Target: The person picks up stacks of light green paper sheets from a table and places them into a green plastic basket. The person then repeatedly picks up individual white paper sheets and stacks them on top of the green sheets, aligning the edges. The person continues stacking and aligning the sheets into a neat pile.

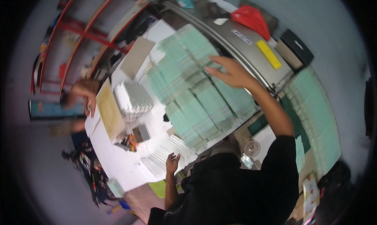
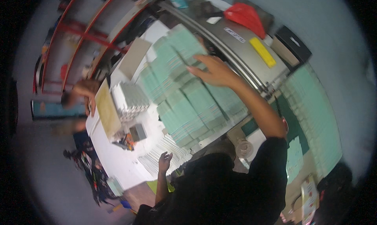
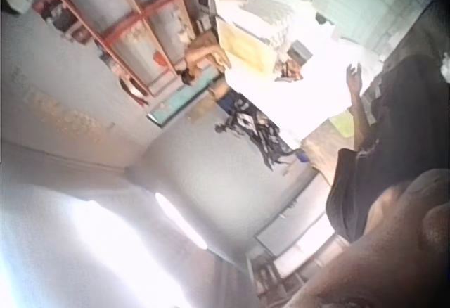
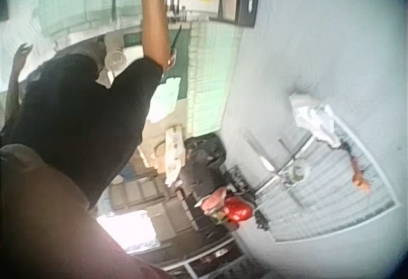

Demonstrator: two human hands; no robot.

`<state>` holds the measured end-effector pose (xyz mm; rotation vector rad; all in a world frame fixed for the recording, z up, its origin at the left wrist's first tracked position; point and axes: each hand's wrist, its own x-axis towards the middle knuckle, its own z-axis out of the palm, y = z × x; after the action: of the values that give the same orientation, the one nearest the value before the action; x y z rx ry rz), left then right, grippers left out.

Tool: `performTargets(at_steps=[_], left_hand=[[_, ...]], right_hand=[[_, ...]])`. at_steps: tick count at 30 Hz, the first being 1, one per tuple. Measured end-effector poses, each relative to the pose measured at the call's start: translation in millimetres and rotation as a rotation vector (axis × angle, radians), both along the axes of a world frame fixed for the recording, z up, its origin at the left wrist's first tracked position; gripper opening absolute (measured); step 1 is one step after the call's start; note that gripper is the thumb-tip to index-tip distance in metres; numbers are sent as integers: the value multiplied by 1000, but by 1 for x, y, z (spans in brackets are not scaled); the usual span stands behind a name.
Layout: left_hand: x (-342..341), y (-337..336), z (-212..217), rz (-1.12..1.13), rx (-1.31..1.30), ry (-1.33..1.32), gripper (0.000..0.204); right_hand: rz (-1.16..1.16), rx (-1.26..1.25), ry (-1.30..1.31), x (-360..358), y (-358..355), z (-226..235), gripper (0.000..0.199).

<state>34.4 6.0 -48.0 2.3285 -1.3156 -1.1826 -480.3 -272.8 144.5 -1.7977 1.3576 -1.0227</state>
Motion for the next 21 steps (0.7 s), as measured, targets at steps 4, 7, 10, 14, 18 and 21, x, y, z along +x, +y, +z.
performTargets(at_steps=[4,7,10,14,18,21], left_hand=[[12,34,-26,41,130,-8,82],[27,82,-55,70,201,7,82],[71,162,-101,92,237,5,81],[84,238,-136,333,211,287,69],[92,336,-148,613,151,478,63],[114,409,-147,721,166,484,63]], right_hand=[[221,182,-200,20,86,20,61],[313,315,-350,57,138,2,61],[383,366,-420,111,182,-10,61],[369,397,-425,212,241,-31,62],[524,316,-194,313,317,-20,75],[706,229,-79,375,376,-28,78]])
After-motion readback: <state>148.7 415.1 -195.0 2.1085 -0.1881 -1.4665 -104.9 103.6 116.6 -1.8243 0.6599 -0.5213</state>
